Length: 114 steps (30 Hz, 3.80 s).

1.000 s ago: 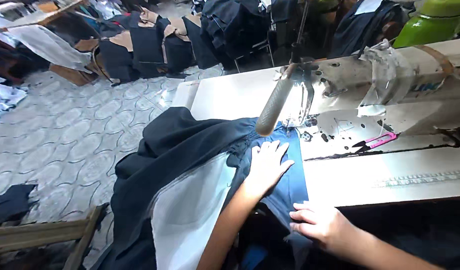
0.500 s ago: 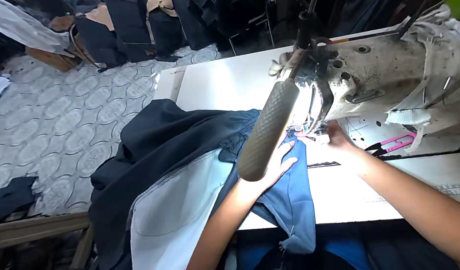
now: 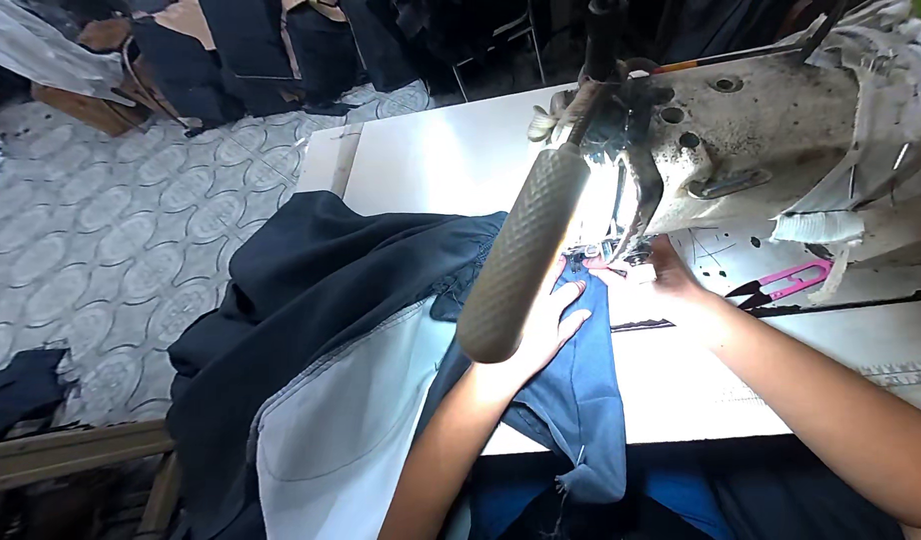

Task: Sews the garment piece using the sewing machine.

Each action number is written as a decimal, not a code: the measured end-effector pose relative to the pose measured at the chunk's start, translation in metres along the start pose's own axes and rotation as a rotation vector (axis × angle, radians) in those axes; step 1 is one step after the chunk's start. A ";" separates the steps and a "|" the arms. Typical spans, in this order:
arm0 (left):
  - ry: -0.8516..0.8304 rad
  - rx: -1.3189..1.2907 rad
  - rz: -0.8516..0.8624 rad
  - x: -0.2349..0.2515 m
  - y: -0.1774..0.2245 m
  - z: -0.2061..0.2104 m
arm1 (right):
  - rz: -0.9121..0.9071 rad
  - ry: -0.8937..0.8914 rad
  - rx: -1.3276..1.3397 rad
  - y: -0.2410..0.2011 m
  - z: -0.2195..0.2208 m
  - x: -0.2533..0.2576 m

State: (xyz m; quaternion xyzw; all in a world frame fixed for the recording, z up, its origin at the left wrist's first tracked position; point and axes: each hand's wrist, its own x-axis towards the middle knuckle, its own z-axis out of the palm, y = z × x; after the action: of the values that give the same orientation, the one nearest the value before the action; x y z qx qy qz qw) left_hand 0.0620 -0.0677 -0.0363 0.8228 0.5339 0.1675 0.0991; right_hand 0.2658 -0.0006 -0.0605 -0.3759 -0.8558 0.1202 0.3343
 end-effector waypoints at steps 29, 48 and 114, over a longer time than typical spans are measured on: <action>0.388 -0.274 0.486 -0.118 0.029 -0.020 | -0.406 -0.016 0.021 -0.106 -0.047 -0.070; 0.564 -0.218 0.413 -0.047 0.080 -0.104 | -0.792 -0.032 -0.419 -0.177 -0.141 -0.009; -0.316 -0.099 -0.092 -0.051 0.016 -0.026 | -0.170 0.174 -0.100 -0.115 0.006 -0.156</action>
State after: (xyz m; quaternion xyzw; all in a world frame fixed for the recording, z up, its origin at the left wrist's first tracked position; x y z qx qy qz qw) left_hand 0.0468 -0.1210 -0.0149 0.8078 0.5398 0.0572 0.2297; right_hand 0.2741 -0.1924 -0.0871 -0.3272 -0.8573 0.0157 0.3970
